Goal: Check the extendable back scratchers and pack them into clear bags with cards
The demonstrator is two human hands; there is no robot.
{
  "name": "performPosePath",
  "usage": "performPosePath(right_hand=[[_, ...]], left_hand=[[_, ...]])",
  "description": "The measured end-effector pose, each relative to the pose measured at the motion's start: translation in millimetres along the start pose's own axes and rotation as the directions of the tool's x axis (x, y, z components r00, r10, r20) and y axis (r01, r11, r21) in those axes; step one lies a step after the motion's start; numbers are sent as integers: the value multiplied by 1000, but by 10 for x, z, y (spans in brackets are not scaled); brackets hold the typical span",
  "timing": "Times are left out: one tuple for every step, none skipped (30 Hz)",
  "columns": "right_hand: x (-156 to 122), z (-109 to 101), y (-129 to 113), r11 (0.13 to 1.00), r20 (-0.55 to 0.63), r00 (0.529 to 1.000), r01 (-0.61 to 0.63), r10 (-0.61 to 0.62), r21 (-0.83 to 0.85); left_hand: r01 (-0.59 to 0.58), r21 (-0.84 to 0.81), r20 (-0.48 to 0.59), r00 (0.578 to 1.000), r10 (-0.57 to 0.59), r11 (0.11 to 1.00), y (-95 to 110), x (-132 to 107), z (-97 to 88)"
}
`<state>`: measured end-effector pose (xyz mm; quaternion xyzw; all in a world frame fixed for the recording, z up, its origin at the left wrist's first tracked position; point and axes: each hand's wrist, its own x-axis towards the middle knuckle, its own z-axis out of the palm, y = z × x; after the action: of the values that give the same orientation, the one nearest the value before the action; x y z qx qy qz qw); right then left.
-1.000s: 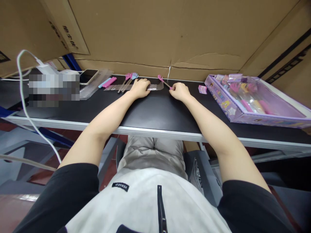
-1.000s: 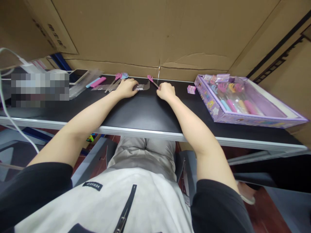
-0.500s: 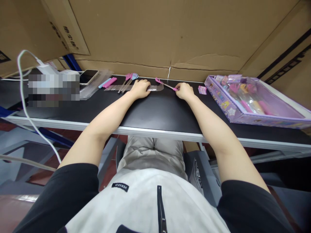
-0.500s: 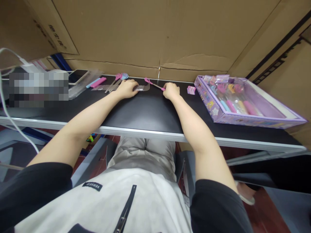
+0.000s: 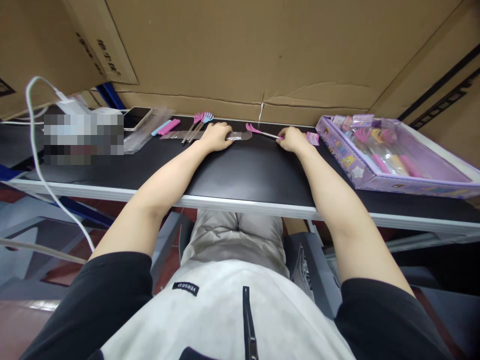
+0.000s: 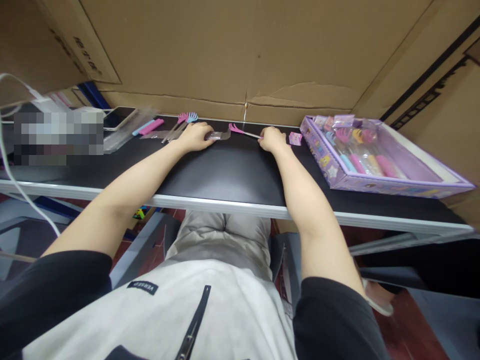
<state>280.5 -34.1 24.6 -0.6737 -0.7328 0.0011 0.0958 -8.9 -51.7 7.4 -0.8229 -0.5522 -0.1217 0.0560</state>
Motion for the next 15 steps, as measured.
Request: performPosePath(right_hand=[[-7, 1, -12, 1000, 1, 1000, 12, -12, 3], [-14, 0, -25, 1000, 4, 1000, 18, -18, 5], [-21, -4, -36, 1000, 9, 1000, 17, -17, 5], [-28, -12, -47, 1000, 15, 1000, 12, -12, 5], [-35, -22, -56, 1000, 20, 1000, 2, -2, 5], [-41, -34, -61, 1000, 23, 1000, -8, 8, 5], [-45, -47, -64, 1000, 23, 1000, -21, 21, 7], [-46, -61, -61, 999, 17, 999, -33, 32, 12], [-43, -74, -54, 999, 5, 999, -41, 41, 23], [-36, -86, -41, 998, -13, 999, -45, 46, 41], [-25, -97, -24, 997, -38, 998, -47, 50, 64], [-13, -108, -3, 995, -68, 996, -43, 50, 91], [-2, -120, 18, 993, -100, 994, -30, 42, 118], [6, -134, 37, 989, -129, 991, -9, 28, 145], [8, -152, 52, 986, -153, 988, 15, 11, 167]], left_hand=[[2, -4, 0, 1000, -2, 1000, -3, 2, -1], [4, -6, -1, 1000, -4, 1000, -10, 6, 0], [5, -6, -2, 1000, -5, 1000, -19, 12, 3], [6, -4, -7, 1000, -6, 1000, -32, 19, 7], [4, -2, -14, 1000, -4, 1000, -48, 26, 10], [1, 0, -23, 1000, -1, 1000, -64, 32, 10], [-3, 2, -33, 999, 3, 1000, -81, 36, 7], [-6, 5, -43, 999, 6, 1000, -96, 39, -2], [-6, 9, -51, 999, 7, 1000, -110, 39, -14], [-4, 13, -56, 998, 5, 1000, -122, 36, -32], [0, 16, -59, 998, 1, 1000, -131, 32, -51], [5, 18, -61, 998, -4, 1000, -139, 25, -73], [9, 19, -64, 998, -7, 1000, -145, 19, -93], [10, 18, -66, 998, -9, 1000, -150, 12, -111], [11, 18, -67, 998, -9, 1000, -153, 7, -125]])
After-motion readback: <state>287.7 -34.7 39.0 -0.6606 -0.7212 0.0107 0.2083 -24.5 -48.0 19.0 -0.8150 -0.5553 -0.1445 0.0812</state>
